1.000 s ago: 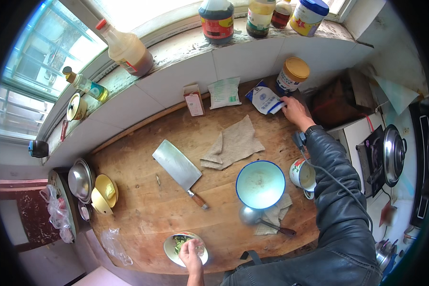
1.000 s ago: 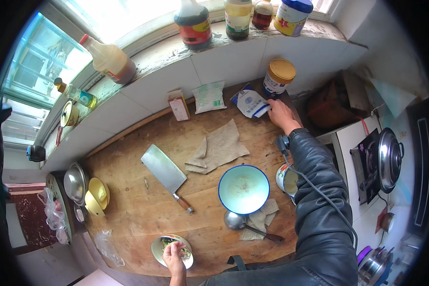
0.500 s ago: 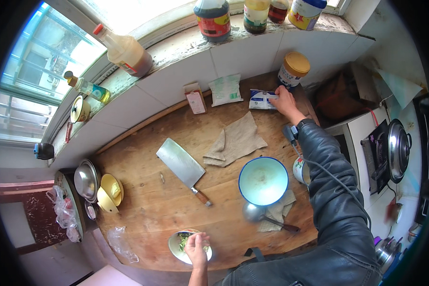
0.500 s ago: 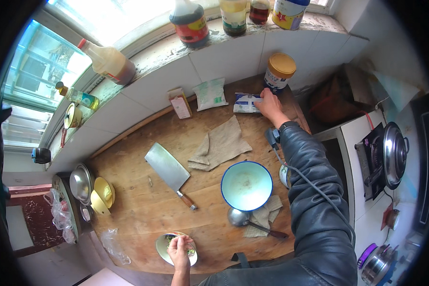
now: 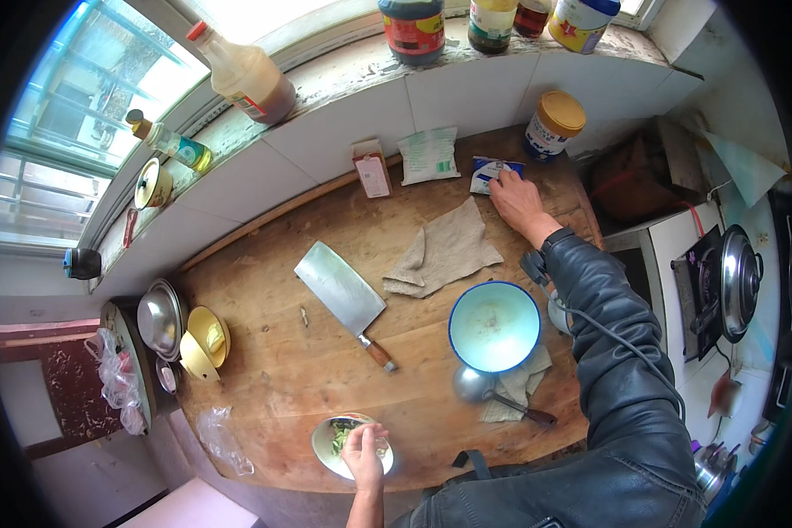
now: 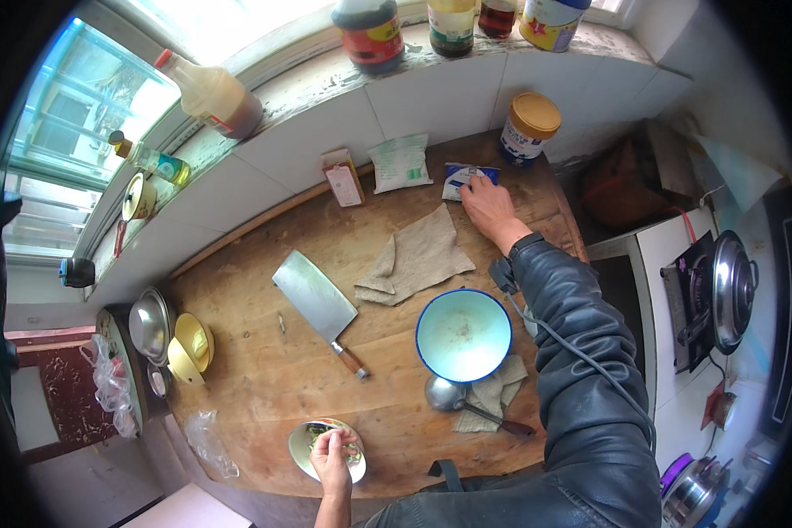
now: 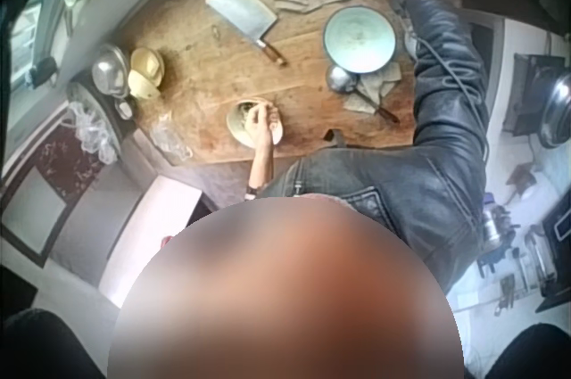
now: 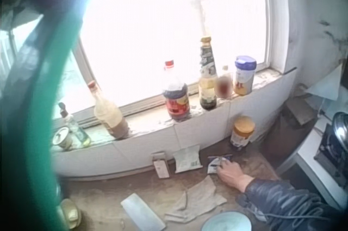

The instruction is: The person seasons a bowl of chopped vegetables by adding salt, a yellow powder, and red powder using small spoons. They then move a pot on the stove and walk out of the kitchen.

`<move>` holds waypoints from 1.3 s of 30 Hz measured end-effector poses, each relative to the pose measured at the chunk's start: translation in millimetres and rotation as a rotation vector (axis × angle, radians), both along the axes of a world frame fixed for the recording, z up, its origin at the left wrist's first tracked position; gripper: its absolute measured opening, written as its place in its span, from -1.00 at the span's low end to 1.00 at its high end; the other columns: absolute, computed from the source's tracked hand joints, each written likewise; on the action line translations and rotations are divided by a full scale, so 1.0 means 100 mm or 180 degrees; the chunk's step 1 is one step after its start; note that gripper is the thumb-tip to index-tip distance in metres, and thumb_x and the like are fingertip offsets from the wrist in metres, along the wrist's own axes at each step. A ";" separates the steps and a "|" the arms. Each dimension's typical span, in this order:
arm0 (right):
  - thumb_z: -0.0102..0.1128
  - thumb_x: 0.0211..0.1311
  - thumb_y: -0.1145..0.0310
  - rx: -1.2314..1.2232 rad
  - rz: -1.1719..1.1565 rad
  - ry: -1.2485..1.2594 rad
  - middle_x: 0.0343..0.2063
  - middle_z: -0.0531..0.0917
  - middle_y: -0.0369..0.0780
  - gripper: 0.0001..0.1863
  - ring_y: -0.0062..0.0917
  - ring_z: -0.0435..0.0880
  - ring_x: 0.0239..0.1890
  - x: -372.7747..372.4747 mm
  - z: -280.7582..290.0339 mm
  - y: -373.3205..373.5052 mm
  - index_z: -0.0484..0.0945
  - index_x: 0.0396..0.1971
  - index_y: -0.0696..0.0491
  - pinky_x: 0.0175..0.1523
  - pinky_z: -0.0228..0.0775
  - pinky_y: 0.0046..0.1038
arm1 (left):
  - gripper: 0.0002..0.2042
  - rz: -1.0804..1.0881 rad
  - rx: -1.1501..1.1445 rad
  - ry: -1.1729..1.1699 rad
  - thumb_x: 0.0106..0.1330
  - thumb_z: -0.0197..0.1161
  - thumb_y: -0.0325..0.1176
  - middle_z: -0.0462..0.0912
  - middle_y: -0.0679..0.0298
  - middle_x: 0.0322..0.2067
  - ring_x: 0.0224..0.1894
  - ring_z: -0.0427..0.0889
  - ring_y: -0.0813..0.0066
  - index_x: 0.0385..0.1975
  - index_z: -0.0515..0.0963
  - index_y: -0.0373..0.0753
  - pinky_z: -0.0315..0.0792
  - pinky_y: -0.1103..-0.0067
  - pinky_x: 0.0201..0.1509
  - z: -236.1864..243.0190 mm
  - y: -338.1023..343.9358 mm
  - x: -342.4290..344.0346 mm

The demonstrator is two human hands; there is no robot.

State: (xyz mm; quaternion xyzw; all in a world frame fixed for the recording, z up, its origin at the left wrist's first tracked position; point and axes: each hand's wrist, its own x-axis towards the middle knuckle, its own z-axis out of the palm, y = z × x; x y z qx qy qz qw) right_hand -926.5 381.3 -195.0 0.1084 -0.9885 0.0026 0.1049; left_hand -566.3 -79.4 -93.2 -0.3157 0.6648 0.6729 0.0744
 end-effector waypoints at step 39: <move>0.22 0.11 0.53 -0.0552 -0.0330 0.0371 0.24 0.51 -0.14 -0.35 -0.19 0.45 0.32 -0.98 -0.04 -0.32 0.44 0.30 0.04 0.29 0.34 -0.08 | -0.85 0.0172 -0.0243 -0.0105 0.54 0.22 -0.42 0.76 0.10 -0.22 -0.26 0.79 0.36 -0.12 0.63 -0.39 0.66 0.58 -0.37 0.04 -0.11 0.16</move>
